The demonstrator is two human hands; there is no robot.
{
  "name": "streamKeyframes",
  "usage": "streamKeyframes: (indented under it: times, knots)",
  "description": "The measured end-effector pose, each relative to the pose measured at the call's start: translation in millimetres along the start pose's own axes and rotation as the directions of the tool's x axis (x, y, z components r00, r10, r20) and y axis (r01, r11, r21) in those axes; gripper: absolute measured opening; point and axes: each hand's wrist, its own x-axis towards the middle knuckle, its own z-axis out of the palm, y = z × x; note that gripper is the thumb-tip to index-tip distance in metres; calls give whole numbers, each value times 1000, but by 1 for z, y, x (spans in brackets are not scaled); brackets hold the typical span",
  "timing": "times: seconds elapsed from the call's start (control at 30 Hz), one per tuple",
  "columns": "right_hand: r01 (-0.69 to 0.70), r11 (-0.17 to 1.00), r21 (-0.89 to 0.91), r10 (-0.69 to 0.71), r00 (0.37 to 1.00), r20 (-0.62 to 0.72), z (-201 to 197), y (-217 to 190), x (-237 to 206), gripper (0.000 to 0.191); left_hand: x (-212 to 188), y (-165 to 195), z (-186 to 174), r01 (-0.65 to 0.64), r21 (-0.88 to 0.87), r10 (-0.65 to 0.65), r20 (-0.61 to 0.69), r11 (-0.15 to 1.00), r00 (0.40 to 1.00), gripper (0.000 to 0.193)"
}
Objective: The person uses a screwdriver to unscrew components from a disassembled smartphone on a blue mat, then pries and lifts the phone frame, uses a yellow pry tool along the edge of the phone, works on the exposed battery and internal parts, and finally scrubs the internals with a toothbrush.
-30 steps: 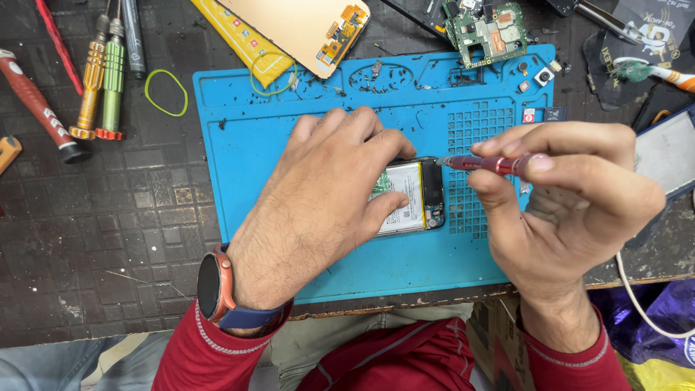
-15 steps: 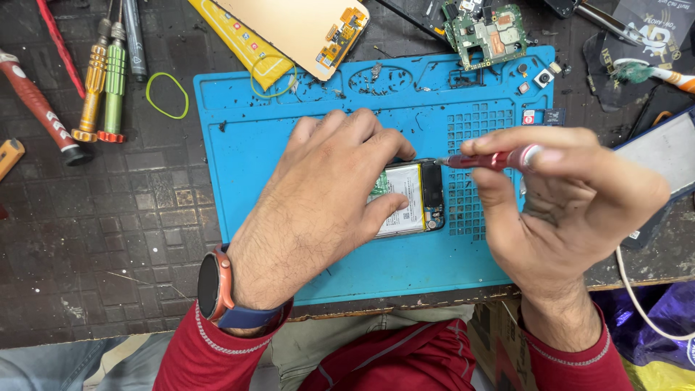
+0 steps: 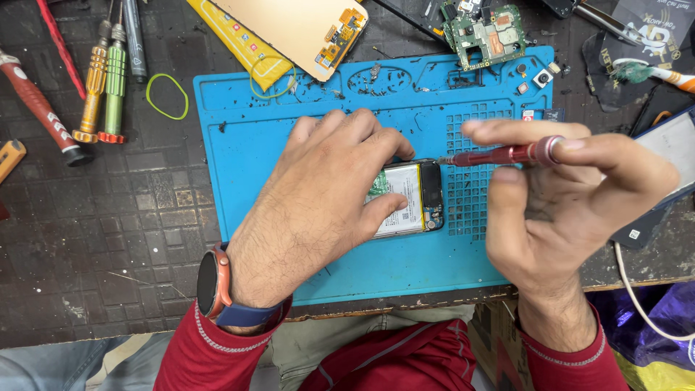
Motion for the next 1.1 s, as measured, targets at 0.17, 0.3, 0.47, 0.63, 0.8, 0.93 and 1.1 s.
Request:
streamKeyframes:
  times: [0.17,0.3,0.47,0.63,0.8,0.93,1.1]
  knots:
    - [47,999,-5,-47,999,-4,1,6,-1,54,1,0,0,0,8,0,6,1000,1000,43]
    - [-71,992,100,76,996,-51,0,4,-10,46,1,0,-1,-12,5,12,14,1000,1000,41]
    - [-136,979,154,157,979,-132,-5,7,-18,42,4,3,4,-43,-2,43,-36,999,998,37]
    - [-135,965,226,186,957,-221,-10,11,-22,35,10,9,16,-60,-13,58,-90,998,994,20]
    - [-112,956,271,193,935,-297,-11,9,-26,30,11,13,25,-102,-14,99,-143,995,985,14]
    - [-49,975,218,139,897,-420,-16,11,-29,24,16,17,31,-113,65,124,-200,991,972,14]
    - [-23,992,123,96,770,-631,-34,26,-26,30,25,41,48,-149,135,174,-191,980,966,9]
